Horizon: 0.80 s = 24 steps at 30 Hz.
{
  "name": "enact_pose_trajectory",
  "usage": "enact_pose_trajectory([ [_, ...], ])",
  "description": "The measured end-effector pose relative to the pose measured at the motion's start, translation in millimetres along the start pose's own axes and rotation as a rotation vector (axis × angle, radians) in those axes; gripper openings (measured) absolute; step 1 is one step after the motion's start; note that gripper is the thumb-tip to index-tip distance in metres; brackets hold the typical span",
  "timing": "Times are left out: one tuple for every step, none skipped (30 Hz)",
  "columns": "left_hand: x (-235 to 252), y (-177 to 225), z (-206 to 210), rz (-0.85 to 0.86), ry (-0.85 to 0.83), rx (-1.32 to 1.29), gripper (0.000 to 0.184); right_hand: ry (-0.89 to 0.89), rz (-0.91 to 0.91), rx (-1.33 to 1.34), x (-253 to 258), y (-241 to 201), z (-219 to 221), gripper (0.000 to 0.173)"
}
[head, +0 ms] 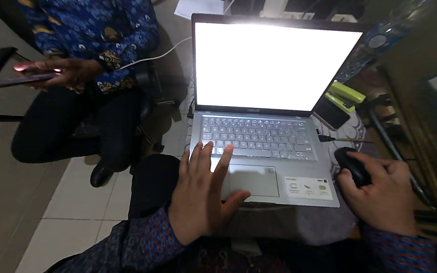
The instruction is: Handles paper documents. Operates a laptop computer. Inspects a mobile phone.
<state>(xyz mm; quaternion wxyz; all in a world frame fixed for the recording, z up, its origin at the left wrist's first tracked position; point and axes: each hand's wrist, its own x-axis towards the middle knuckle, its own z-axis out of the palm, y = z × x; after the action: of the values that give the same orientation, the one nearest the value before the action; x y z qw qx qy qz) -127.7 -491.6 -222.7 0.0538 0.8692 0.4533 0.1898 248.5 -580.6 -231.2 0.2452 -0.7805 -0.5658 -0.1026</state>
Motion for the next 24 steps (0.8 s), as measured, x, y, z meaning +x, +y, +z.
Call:
enact_pose_trajectory([
  [0.0,0.0,-0.2,-0.001,0.0,0.0,0.093,0.003,0.001,-0.001,0.0,0.0,0.4,0.049],
  [-0.1,0.0,-0.2,-0.002,0.0,-0.003,0.093,0.008,-0.001,0.001,0.1,0.4,0.8,0.049],
  [-0.2,-0.1,-0.2,-0.001,0.001,-0.004,0.093,0.011,-0.004,0.004,0.1,0.6,1.2,0.049],
  [-0.3,-0.1,-0.2,-0.001,-0.001,-0.005,0.093,0.013,-0.007,0.006,0.0,0.7,1.5,0.049],
  [-0.4,0.0,-0.2,-0.003,-0.003,-0.006,0.093,0.016,-0.009,0.007,-0.1,0.5,1.6,0.049],
  [-0.5,0.1,-0.1,-0.002,-0.003,-0.006,0.093,0.014,-0.007,0.006,-0.2,0.1,1.3,0.049],
  [-0.4,0.1,0.2,-0.001,-0.001,-0.007,0.093,0.013,-0.006,0.005,-0.2,-0.2,1.0,0.049],
  [-0.3,0.0,0.4,0.001,0.002,-0.006,0.093,0.013,-0.004,0.004,-0.1,0.0,1.0,0.049],
  [0.0,-0.2,0.6,0.003,0.004,-0.004,0.093,0.013,-0.003,0.003,0.2,0.5,1.0,0.049],
  [0.1,-0.1,0.7,0.003,0.004,-0.002,0.093,0.013,-0.002,0.004,0.2,0.7,1.0,0.049],
  [0.1,-0.1,0.6,0.0,0.001,-0.002,0.094,0.01,-0.002,0.004,0.2,0.8,0.8,0.049],
  [0.2,0.0,0.3,-0.004,-0.002,-0.002,0.094,0.007,-0.001,0.005,0.3,0.7,0.6,0.049],
  [0.4,0.1,-0.1,-0.008,-0.006,-0.003,0.094,0.002,-0.002,0.008,0.5,0.2,0.1,0.049],
  [0.5,0.1,-0.3,-0.009,-0.009,-0.005,0.094,-0.004,0.0,0.006,0.7,0.0,-0.4,0.05],
  [0.3,0.0,-0.1,-0.007,-0.007,-0.008,0.094,-0.005,-0.001,0.006,0.6,0.2,-0.9,0.051],
  [0.1,-0.1,0.2,-0.006,-0.005,-0.01,0.094,-0.003,-0.005,0.007,0.3,0.9,-0.7,0.051],
  [0.1,-0.2,0.2,-0.006,-0.006,-0.011,0.094,0.003,-0.01,0.008,0.3,1.6,-0.3,0.05],
  [0.0,-0.4,0.2,-0.005,-0.005,-0.007,0.094,0.009,-0.013,0.009,0.3,1.4,0.3,0.05],
  [-0.2,-0.8,0.5,-0.002,0.002,-0.004,0.094,0.011,-0.012,0.011,0.2,1.1,0.6,0.05],
  [-0.5,-1.0,0.6,0.0,0.004,-0.003,0.094,0.012,-0.013,0.01,0.0,1.0,0.9,0.049],
  [-0.6,-1.0,0.5,0.001,0.005,-0.003,0.094,0.013,-0.014,0.009,-0.1,0.9,0.8,0.049],
  [-0.5,-0.9,0.4,0.003,0.005,-0.001,0.094,0.014,-0.014,0.011,0.0,0.8,0.9,0.049],
  [-0.4,-0.7,0.4,0.003,0.005,0.0,0.094,0.019,-0.016,0.016,0.1,0.6,1.0,0.048],
  [-0.3,-0.5,0.5,0.002,0.005,0.0,0.094,0.022,-0.014,0.02,0.1,0.4,1.1,0.048],
])
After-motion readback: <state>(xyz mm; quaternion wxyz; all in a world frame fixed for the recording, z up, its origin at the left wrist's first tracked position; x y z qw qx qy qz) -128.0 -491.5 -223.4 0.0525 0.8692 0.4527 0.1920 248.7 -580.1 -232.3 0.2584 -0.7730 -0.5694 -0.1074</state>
